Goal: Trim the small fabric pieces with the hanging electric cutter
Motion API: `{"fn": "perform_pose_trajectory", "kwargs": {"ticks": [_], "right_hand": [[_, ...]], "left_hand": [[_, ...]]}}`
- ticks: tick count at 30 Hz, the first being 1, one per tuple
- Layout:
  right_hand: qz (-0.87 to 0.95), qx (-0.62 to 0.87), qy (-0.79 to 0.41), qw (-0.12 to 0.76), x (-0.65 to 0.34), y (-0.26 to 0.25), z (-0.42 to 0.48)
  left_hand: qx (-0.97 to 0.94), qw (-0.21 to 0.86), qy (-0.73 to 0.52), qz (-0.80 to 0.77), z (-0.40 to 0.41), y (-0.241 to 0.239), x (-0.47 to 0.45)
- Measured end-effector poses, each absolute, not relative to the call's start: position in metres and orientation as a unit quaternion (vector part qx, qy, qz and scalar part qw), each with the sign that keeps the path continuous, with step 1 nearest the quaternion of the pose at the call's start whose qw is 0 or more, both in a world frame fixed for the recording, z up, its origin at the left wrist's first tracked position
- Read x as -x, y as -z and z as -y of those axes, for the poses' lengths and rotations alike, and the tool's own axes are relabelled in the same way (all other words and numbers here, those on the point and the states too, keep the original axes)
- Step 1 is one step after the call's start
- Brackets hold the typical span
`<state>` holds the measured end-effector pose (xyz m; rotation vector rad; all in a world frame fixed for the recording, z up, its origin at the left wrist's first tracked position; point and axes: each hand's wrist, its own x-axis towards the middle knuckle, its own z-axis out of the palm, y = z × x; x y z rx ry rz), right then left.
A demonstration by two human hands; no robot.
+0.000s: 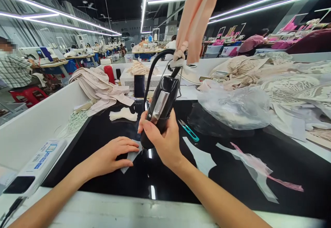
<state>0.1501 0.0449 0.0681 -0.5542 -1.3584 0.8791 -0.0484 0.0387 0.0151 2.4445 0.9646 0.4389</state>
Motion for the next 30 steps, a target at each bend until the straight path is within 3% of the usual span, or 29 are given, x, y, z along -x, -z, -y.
{"fn": "perform_pose_trajectory", "kwargs": {"ticks": [20,30], "right_hand": [[0.599,0.286,-0.34,0.666,-0.136,-0.056,-0.053],[0.561,0.265,-0.371,0.691,-0.141,-0.065,-0.05]], "left_hand": [[-0.891,0.234,-0.17,-0.349,-0.038,-0.014,0.047],[-0.891,0.233,-0.177,-0.347,-0.039,-0.013,0.047]]}}
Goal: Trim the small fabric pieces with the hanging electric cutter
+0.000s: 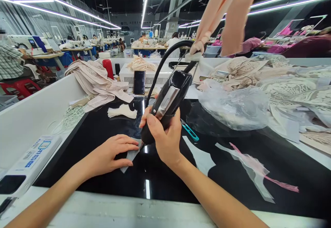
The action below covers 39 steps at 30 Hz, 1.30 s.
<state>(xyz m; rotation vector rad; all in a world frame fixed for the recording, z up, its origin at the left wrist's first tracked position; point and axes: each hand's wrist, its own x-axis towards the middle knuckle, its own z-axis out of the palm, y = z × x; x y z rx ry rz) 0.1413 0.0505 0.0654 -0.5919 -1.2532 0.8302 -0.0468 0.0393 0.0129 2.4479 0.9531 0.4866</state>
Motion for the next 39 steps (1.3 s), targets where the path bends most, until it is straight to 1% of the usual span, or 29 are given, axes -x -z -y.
{"fn": "perform_pose_trajectory", "kwargs": {"ticks": [15,25,28,31,36,39], "right_hand": [[0.555,0.254,-0.409,0.679,-0.134,-0.056,-0.044],[0.569,0.274,-0.39,0.67,-0.133,-0.056,-0.044],[0.569,0.273,-0.402,0.663,-0.134,-0.058,-0.044],[0.555,0.253,-0.412,0.677,-0.139,-0.061,-0.044],[0.59,0.243,-0.36,0.681,-0.156,-0.07,-0.044],[0.627,0.289,-0.288,0.663,-0.172,-0.075,-0.045]], "left_hand": [[-0.898,0.199,-0.163,-0.356,-0.039,-0.01,0.048],[-0.899,0.2,-0.169,-0.352,-0.039,-0.011,0.048],[-0.897,0.202,-0.175,-0.351,-0.039,-0.012,0.047],[-0.895,0.217,-0.181,-0.346,-0.038,-0.012,0.048],[-0.855,0.267,-0.216,-0.387,-0.037,-0.009,0.051],[-0.821,0.242,-0.258,-0.448,-0.039,-0.002,0.051]]}}
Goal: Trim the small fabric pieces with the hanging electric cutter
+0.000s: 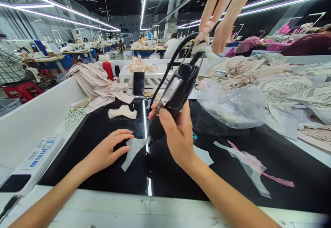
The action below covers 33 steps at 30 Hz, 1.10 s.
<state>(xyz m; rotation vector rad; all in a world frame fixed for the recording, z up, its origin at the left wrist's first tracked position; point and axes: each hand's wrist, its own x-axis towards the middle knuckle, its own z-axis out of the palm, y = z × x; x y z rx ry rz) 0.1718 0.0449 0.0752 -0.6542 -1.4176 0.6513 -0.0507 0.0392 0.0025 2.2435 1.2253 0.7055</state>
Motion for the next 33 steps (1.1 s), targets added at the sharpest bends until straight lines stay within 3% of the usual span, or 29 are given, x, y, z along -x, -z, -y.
{"fn": "perform_pose_trajectory", "kwargs": {"ticks": [5,11,13,15,18,25,33], "right_hand": [[0.679,0.394,-0.055,0.617,-0.198,-0.082,-0.046],[0.62,0.365,-0.099,0.687,-0.21,-0.076,-0.039],[0.63,0.334,-0.058,0.698,-0.211,-0.071,-0.031],[0.679,0.291,0.004,0.674,-0.211,-0.066,-0.023],[0.788,0.235,0.041,0.568,-0.208,-0.058,-0.016],[0.866,0.273,-0.173,0.383,-0.19,-0.036,-0.041],[0.82,0.312,-0.313,0.363,-0.181,-0.032,-0.05]], "left_hand": [[-0.797,0.209,-0.277,-0.494,-0.043,0.002,0.041],[-0.782,0.227,-0.274,-0.511,-0.044,-0.003,0.028],[-0.777,0.24,-0.277,-0.512,-0.044,-0.005,0.028],[-0.773,0.258,-0.277,-0.509,-0.043,-0.009,0.029],[-0.766,0.289,-0.276,-0.503,-0.041,-0.015,0.032],[-0.749,0.339,-0.297,-0.487,-0.039,-0.023,0.032],[-0.676,0.448,-0.328,-0.484,-0.04,-0.027,0.031]]}}
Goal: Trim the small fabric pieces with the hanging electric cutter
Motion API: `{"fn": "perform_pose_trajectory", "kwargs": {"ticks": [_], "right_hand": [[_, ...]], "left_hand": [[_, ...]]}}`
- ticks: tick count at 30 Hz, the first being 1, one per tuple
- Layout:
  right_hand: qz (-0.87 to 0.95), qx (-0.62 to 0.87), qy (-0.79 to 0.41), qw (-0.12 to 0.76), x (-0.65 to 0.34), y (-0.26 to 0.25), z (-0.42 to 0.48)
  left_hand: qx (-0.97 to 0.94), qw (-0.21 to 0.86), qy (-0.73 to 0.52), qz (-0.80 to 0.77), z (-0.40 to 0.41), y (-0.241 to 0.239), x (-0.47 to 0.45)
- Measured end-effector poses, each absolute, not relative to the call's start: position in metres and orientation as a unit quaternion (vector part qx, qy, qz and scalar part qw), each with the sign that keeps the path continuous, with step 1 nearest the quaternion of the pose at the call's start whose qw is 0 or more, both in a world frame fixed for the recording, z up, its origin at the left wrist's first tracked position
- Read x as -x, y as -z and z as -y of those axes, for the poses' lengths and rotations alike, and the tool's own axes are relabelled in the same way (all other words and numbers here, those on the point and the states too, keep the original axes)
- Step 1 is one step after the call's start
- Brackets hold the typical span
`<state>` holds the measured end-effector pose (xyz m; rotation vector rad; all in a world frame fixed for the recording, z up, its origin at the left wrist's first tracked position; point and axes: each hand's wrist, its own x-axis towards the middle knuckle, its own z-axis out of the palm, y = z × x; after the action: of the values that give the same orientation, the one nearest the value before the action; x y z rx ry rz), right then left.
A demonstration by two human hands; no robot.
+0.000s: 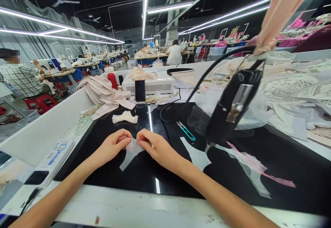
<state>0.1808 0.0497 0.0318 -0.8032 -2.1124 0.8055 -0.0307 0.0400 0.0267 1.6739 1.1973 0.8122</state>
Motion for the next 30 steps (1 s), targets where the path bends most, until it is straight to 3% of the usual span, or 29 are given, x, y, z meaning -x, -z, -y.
{"fn": "perform_pose_trajectory", "kwargs": {"ticks": [7,16,22,30], "right_hand": [[0.778,0.339,-0.35,0.396,-0.173,-0.03,-0.063],[0.777,0.42,-0.197,0.425,-0.138,-0.046,-0.114],[0.787,0.498,-0.076,0.356,-0.114,-0.047,-0.146],[0.802,0.542,0.031,0.25,-0.106,-0.029,-0.154]], "left_hand": [[-0.627,0.491,-0.363,-0.484,-0.044,-0.018,0.031],[-0.677,0.305,-0.411,-0.529,-0.107,-0.038,0.057],[-0.745,0.148,-0.35,-0.548,-0.152,-0.047,0.071],[-0.818,0.059,-0.227,-0.526,-0.174,-0.029,0.071]]}}
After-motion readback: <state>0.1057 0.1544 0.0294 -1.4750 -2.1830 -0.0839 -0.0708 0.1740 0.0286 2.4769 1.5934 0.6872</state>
